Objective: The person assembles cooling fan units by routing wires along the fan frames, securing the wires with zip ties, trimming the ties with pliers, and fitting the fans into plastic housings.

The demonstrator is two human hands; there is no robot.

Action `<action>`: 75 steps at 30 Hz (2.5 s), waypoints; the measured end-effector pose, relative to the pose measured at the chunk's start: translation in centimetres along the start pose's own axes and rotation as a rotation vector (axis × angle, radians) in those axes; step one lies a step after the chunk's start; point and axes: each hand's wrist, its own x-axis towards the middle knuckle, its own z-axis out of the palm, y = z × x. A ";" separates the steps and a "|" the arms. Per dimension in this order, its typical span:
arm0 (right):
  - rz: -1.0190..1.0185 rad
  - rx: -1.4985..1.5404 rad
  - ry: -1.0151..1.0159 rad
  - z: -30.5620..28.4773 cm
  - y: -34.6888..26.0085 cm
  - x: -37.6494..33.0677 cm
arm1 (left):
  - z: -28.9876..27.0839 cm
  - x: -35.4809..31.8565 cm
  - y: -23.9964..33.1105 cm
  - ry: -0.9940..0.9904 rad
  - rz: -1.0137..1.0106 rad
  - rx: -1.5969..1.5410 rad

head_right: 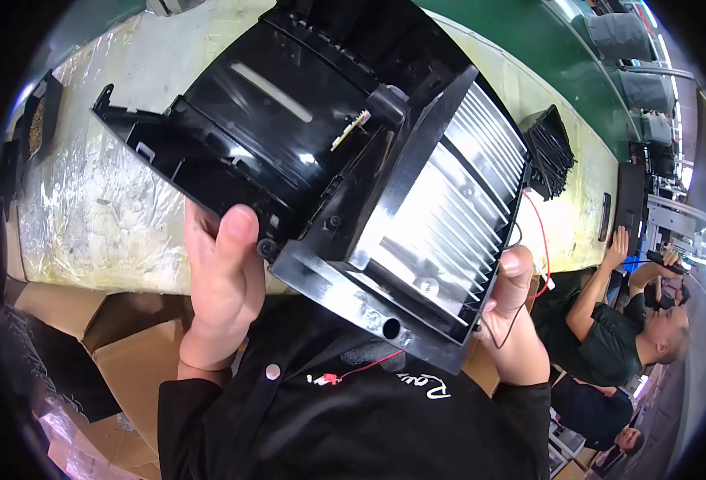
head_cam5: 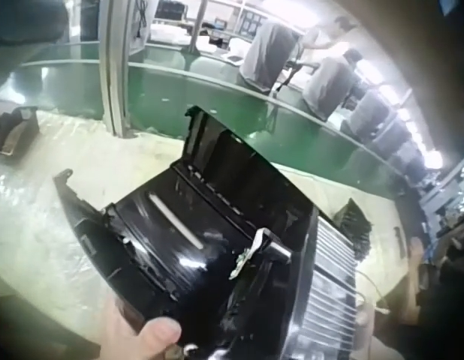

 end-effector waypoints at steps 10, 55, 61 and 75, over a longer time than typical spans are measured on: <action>-0.165 -0.173 0.338 1.4 2.0 0.8 | -0.7 -0.9 1.0 0.063 -0.227 0.095; -0.092 -0.247 0.153 -3.4 0.1 4.4 | -0.6 -0.4 -0.9 0.159 -0.131 -0.112; -0.052 -0.355 0.182 -2.6 0.9 4.9 | 1.3 0.3 -0.1 0.147 -0.133 0.082; 0.250 -0.321 -0.380 -6.8 1.2 3.3 | -1.6 10.5 2.4 -0.174 -0.255 -0.064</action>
